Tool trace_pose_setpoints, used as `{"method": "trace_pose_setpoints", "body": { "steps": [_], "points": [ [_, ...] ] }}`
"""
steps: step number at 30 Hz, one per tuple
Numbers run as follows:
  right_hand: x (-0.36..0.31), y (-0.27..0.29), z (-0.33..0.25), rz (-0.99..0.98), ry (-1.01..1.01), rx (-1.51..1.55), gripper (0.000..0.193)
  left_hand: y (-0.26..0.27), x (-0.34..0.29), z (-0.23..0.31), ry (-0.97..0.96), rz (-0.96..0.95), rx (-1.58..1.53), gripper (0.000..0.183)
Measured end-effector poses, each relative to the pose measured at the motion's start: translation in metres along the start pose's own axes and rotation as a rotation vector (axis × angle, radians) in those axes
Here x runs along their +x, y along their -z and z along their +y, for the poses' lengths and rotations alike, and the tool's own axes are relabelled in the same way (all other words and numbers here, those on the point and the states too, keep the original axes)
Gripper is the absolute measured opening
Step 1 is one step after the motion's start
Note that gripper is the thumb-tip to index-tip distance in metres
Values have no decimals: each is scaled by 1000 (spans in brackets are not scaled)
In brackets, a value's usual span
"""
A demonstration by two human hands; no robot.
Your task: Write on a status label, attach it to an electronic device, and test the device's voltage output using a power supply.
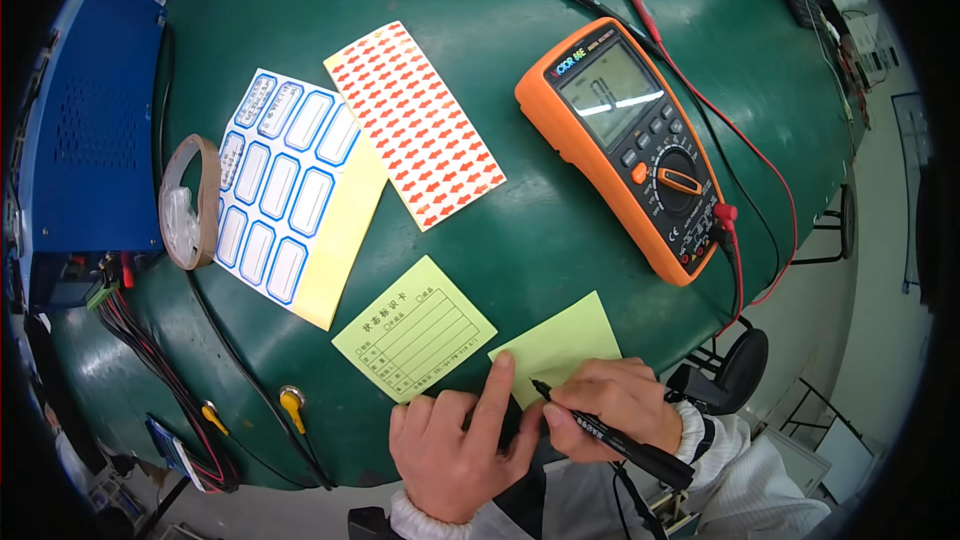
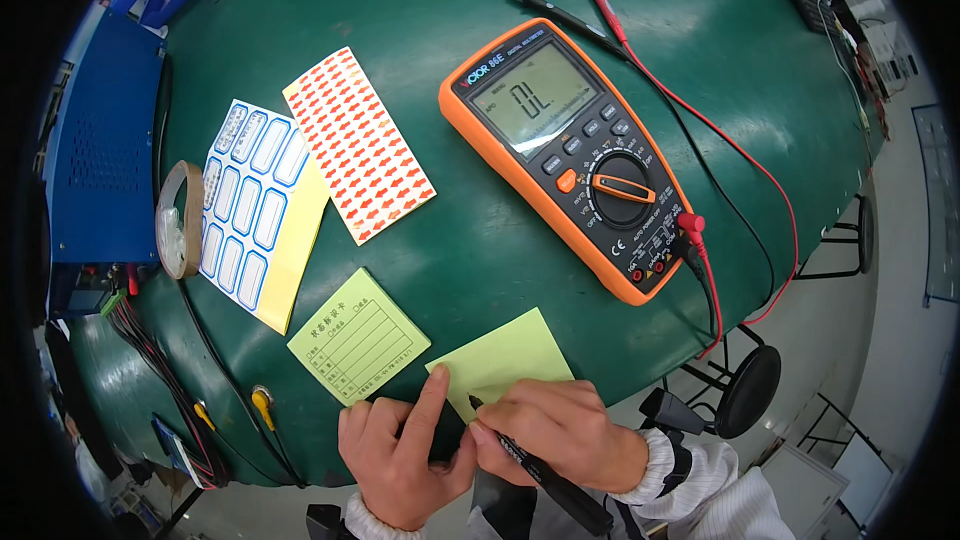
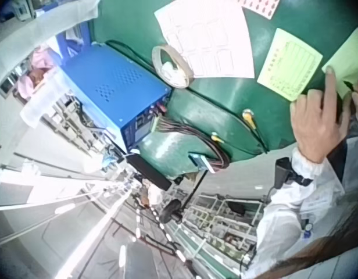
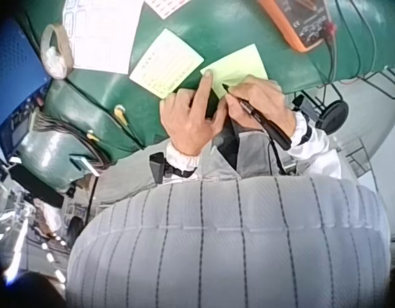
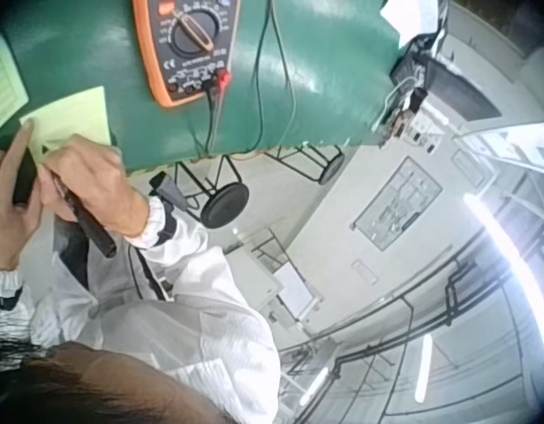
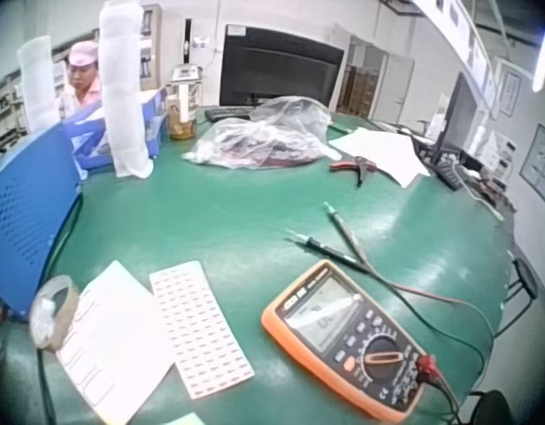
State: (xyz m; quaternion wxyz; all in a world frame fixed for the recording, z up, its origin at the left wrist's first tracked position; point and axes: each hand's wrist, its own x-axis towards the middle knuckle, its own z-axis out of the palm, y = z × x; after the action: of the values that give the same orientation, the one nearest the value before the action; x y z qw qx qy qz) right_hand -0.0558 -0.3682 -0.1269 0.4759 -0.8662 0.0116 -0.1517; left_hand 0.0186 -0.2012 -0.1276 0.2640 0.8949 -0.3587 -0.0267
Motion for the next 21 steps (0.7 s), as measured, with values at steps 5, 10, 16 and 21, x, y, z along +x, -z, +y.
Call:
{"method": "trace_pose_setpoints", "body": {
  "steps": [5, 10, 16, 21],
  "points": [
    [0, 1, -1, -3, -5, -19, 24, 0, 1, 2, 10, 13, -24, 50],
    [0, 1, 0, 2, -6, -35, 24, -1, 1, 1, 6, 7, -27, 50],
    [2, -1, 0, -8, 3, -33, 22, 0, 1, 0, 9, 4, -29, 51],
    [2, 3, -2, 2, -14, -42, 21, -1, 2, 2, -2, 7, -39, 51]
  ]
}}
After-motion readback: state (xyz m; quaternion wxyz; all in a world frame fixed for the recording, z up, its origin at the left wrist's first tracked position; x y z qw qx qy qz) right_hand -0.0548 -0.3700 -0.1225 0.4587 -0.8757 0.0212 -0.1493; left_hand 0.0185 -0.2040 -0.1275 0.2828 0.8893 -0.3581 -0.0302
